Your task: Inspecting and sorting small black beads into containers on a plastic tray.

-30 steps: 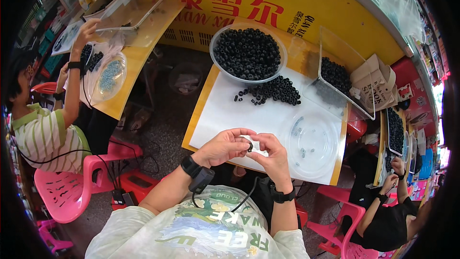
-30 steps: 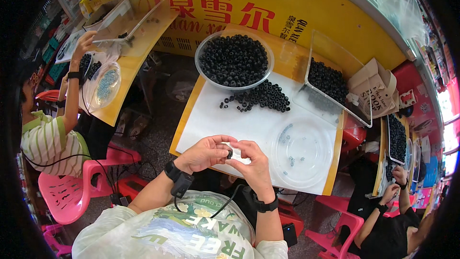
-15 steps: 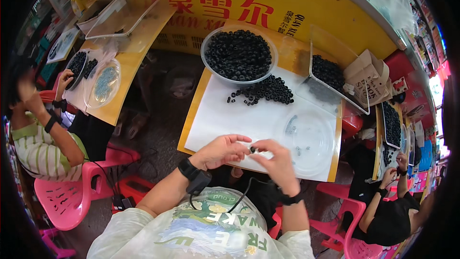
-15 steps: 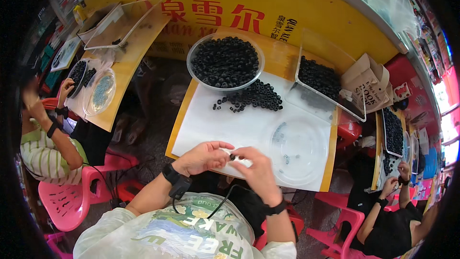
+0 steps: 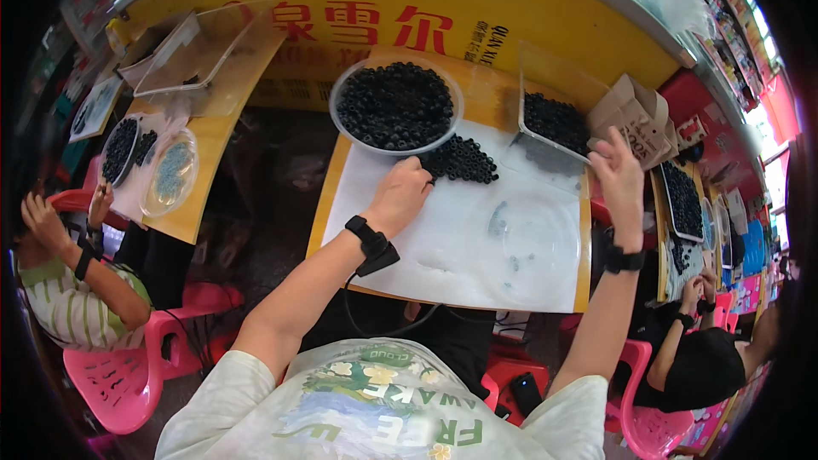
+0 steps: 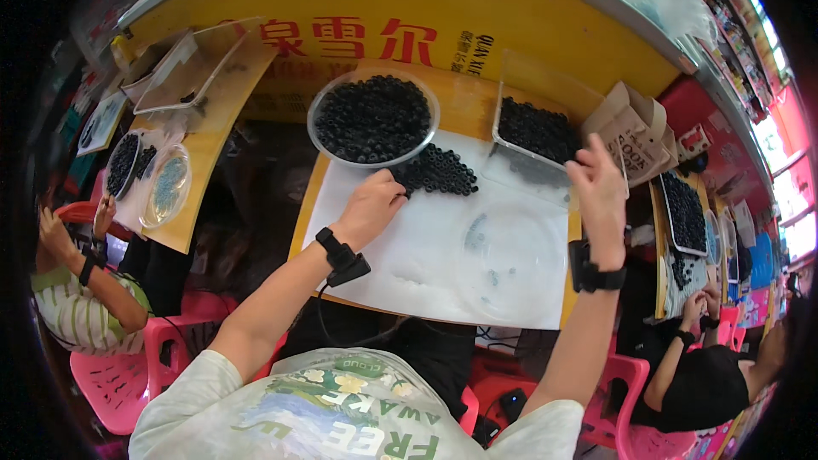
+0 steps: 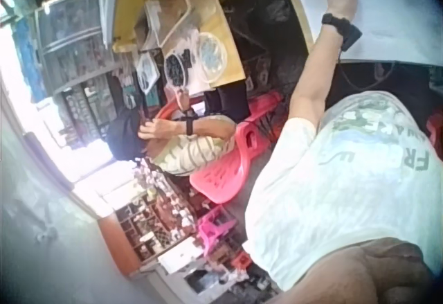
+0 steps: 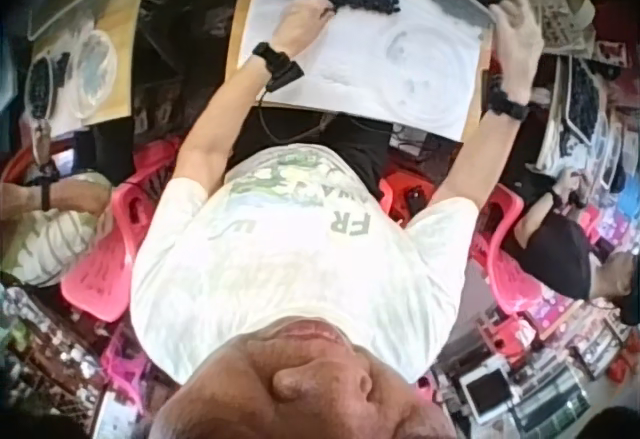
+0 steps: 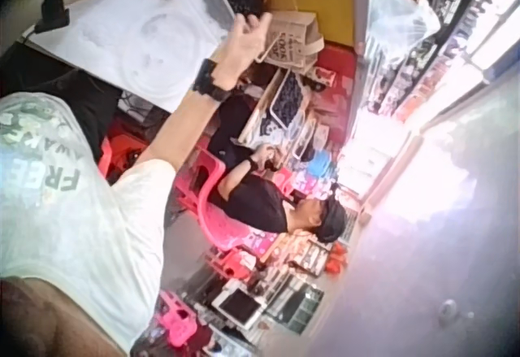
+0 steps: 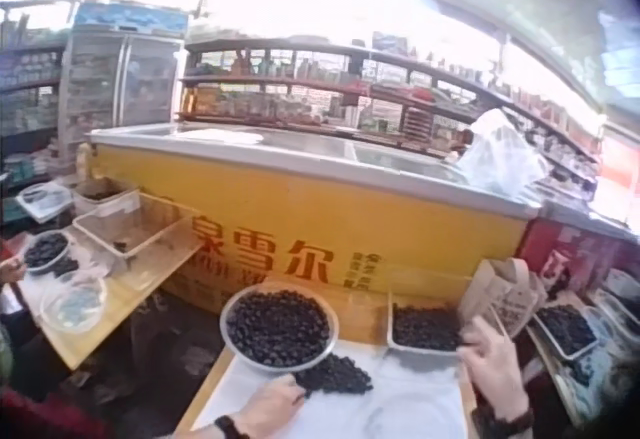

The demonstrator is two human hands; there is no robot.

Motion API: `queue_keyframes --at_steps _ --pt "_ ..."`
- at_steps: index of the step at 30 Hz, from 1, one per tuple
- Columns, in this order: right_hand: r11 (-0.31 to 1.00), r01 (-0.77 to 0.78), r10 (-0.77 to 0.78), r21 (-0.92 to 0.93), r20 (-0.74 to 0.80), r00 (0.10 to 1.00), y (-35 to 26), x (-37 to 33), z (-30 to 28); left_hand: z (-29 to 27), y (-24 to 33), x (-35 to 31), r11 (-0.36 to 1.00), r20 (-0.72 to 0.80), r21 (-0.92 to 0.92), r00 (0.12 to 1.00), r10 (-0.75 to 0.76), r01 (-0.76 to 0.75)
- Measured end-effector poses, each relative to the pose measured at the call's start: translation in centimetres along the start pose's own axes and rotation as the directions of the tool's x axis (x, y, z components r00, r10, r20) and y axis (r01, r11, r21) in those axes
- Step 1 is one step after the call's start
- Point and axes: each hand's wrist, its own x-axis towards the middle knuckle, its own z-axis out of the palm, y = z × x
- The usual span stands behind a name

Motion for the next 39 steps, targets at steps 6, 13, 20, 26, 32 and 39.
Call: queue_keyframes --at_steps 6,13,20,26,32,39 --pt "0.987 -0.101 0.131 -0.127 0.257 0.958 -0.8 -11.1 2.4 2.9 -1.2 0.5 0.987 0.036 0.151 0.998 0.045 -0.049" --pt "0.971 -0.054 0.107 -0.234 0.221 0.969 4.5 -16.5 4.1 1.5 1.6 0.1 0.994 -0.040 -0.112 0.999 0.007 -0.011" --pt "0.984 -0.055 0.087 -0.168 0.193 0.977 5.6 -17.3 4.9 0.8 2.4 -4.6 0.139 0.520 -0.793 0.778 -0.352 0.593" --pt "0.967 0.028 -0.011 -0.254 0.066 0.998 8.7 -14.4 4.4 0.9 3.7 -9.4 -0.252 0.693 -0.719 0.641 -0.329 0.648" --pt "0.945 0.057 -0.015 -0.324 0.129 0.992 9.4 -10.5 6.4 0.7 4.1 -10.3 -0.235 0.692 -0.721 0.664 -0.284 0.651" --pt "0.980 -0.073 0.089 -0.187 0.082 0.993 6.5 -12.0 5.7 -1.1 4.2 -9.7 -0.348 0.698 -0.704 0.693 -0.181 0.619"
